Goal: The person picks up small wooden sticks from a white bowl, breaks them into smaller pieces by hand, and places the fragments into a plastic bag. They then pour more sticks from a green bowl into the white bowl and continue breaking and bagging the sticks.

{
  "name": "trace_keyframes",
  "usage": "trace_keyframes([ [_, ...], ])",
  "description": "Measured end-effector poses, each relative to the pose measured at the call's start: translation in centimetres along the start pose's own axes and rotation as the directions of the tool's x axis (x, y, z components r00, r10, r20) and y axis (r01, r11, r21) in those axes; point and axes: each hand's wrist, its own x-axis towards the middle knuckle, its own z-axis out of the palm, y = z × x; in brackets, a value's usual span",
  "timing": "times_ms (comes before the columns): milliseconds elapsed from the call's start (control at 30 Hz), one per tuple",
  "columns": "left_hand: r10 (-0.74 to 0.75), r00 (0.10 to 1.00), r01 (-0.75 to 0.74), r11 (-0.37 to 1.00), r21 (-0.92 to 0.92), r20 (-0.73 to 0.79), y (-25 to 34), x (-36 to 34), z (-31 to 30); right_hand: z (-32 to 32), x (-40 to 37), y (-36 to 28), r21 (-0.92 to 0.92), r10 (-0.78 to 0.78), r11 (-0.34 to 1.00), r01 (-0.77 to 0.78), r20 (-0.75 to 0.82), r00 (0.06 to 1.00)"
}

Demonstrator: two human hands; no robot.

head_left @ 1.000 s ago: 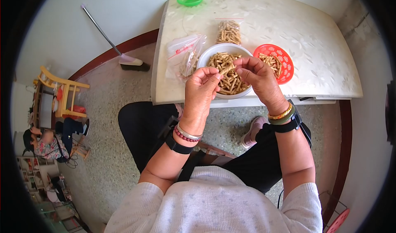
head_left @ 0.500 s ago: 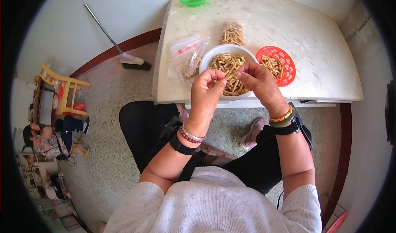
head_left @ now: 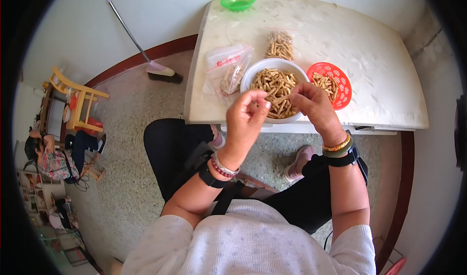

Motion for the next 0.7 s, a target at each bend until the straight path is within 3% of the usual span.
trace_keyframes([
  [33, 0.089, 0.995, -0.087, 0.994, 0.062, -0.034, 0.3, 0.2, -0.8, 0.0, 0.0, -0.2, 0.000, -0.004, 1.000, 0.004, 0.002, 1.000],
  [100, 0.209, 0.969, -0.186, 0.969, 0.161, -0.135, 1.0, 1.8, -2.3, 0.1, 0.1, -0.6, 0.171, 0.027, 0.985, -0.029, 0.012, 1.000],
  [167, 0.315, 0.940, -0.243, 0.886, 0.394, -0.129, 1.3, 4.3, -3.9, 0.4, 0.5, -0.4, 0.235, 0.014, 0.972, -0.020, 0.024, 1.000],
  [300, 0.300, 0.954, -0.222, 0.756, 0.616, -0.025, -0.7, 7.6, -5.3, 1.7, 1.3, -0.7, 0.419, -0.034, 0.908, 0.019, 0.030, 0.999],
  [367, 0.154, 0.985, -0.165, 0.764, 0.624, 0.072, -2.1, 8.6, -5.7, 2.1, 2.2, -0.7, 0.481, -0.075, 0.876, 0.028, 0.079, 0.994],
  [433, 0.083, 0.993, -0.115, 0.832, 0.543, 0.083, -3.3, 9.3, -6.0, 3.4, 2.8, -1.5, 0.750, -0.179, 0.661, -0.004, 0.163, 0.970],
  [467, -0.020, 0.997, -0.009, 0.914, 0.406, 0.068, -3.2, 9.5, -6.0, 3.7, 3.4, -1.6, 0.788, -0.228, 0.615, -0.033, 0.218, 0.949],
  [500, -0.124, 0.990, 0.103, 0.961, 0.257, 0.068, -3.2, 9.6, -6.0, 4.2, 3.7, -1.7, 0.787, -0.229, 0.616, -0.034, 0.220, 0.948],
  [533, -0.122, 0.990, 0.102, 0.961, 0.257, 0.064, -3.1, 9.6, -6.1, 4.8, 4.1, -2.0, 0.821, -0.215, 0.565, -0.081, 0.242, 0.946],
  [600, -0.333, 0.934, 0.334, 0.942, 0.015, 0.132, -1.8, 9.4, -6.0, 6.0, 4.8, -2.5, 0.853, -0.227, 0.502, -0.141, 0.287, 0.931],
  [700, -0.329, 0.934, 0.334, 0.943, -0.012, 0.141, -1.7, 9.4, -6.0, 7.1, 6.2, -2.0, 0.855, -0.197, 0.486, -0.181, 0.310, 0.930],
])
